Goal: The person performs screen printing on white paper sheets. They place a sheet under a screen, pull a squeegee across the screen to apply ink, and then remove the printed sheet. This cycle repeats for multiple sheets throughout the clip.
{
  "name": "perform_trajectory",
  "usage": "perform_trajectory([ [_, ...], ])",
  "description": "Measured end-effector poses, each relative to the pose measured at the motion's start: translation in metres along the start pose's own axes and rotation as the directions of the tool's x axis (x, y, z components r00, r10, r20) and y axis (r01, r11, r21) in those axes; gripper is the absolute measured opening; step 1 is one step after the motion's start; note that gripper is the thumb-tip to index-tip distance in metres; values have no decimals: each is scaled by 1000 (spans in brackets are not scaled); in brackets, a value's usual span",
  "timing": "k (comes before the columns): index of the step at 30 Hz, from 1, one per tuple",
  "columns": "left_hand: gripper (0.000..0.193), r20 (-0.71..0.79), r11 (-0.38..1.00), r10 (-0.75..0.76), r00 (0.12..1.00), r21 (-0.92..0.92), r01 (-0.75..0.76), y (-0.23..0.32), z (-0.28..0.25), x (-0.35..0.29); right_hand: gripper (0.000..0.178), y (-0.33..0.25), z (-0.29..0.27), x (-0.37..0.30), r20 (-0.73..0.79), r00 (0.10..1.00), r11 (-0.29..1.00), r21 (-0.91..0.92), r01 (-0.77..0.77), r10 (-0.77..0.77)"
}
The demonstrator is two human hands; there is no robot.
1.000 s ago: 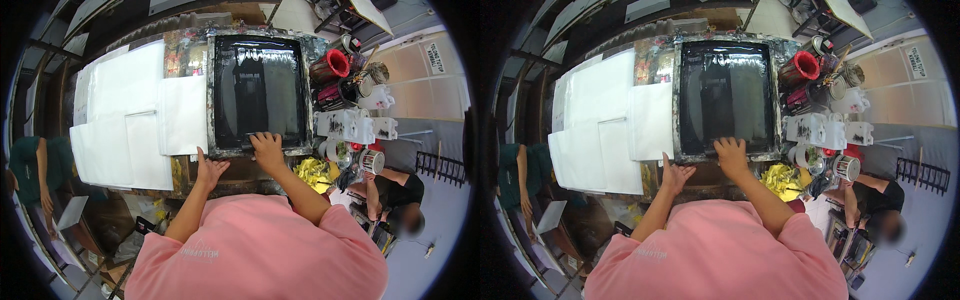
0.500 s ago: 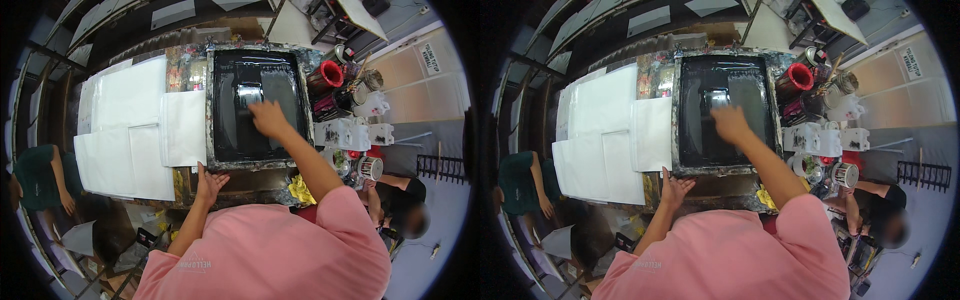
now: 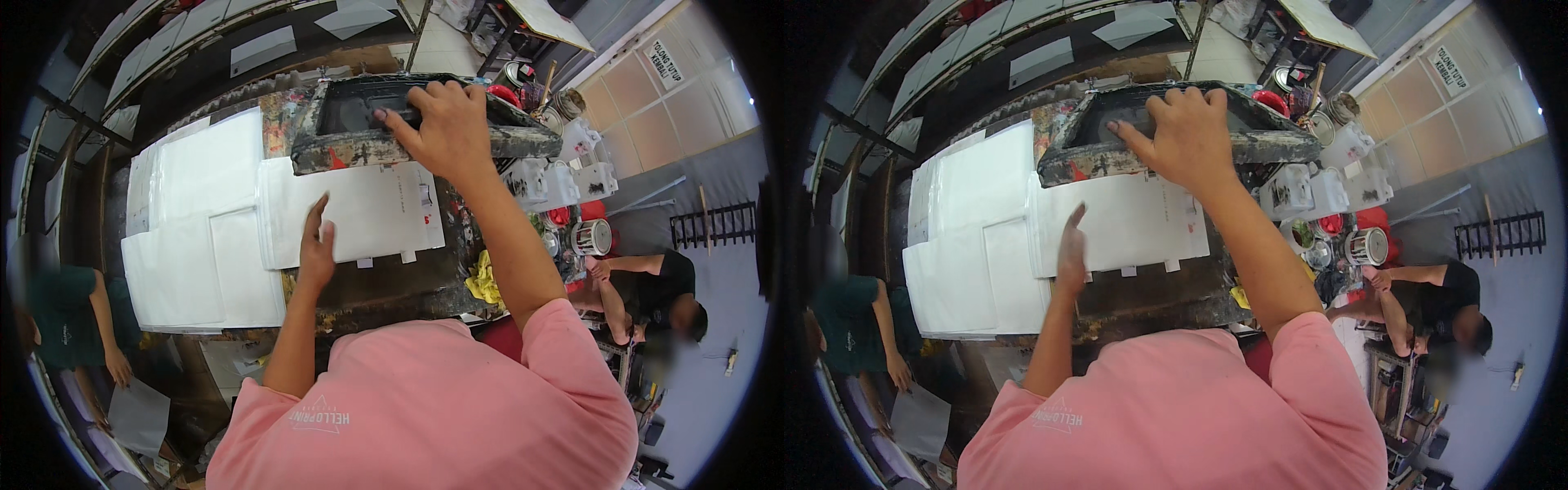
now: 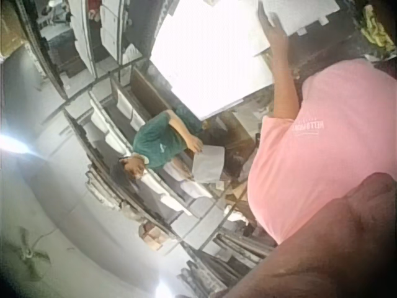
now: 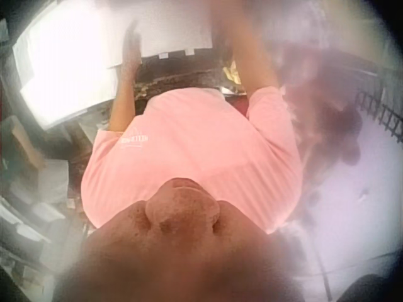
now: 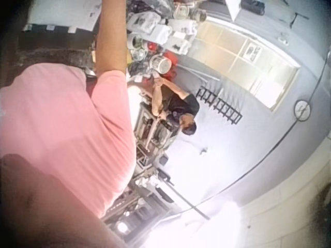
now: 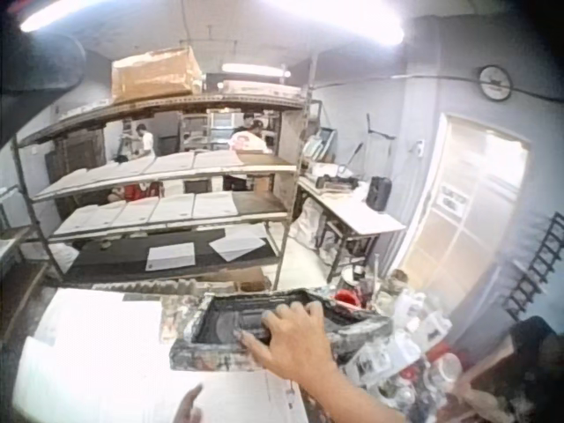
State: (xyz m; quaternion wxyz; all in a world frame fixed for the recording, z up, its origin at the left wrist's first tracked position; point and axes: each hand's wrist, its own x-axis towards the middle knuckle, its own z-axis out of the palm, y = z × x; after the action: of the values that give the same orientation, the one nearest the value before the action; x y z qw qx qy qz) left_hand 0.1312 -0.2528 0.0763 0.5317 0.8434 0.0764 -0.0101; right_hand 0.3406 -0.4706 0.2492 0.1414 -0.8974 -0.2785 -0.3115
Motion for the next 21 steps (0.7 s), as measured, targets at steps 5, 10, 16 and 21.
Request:
perform_trajectory([
  [5, 104, -227, 452, -143, 963, 851, 268, -124, 23, -25, 61, 1, -4, 26, 31, 1000, 999, 48, -3, 1],
  [10, 114, -184, 516, -168, 968, 821, 245, -123, 24, -32, 59, 4, -9, 50, 52, 998, 999, 12, -40, 40],
  [16, 102, -243, 654, 31, 969, 739, 164, -64, 19, -6, 53, 8, -5, 59, 40, 999, 999, 31, -8, 7],
  [21, 80, -456, 813, 135, 880, 559, 165, -8, -9, 36, 53, 7, -8, 53, 50, 996, 997, -1, 74, -74],
])
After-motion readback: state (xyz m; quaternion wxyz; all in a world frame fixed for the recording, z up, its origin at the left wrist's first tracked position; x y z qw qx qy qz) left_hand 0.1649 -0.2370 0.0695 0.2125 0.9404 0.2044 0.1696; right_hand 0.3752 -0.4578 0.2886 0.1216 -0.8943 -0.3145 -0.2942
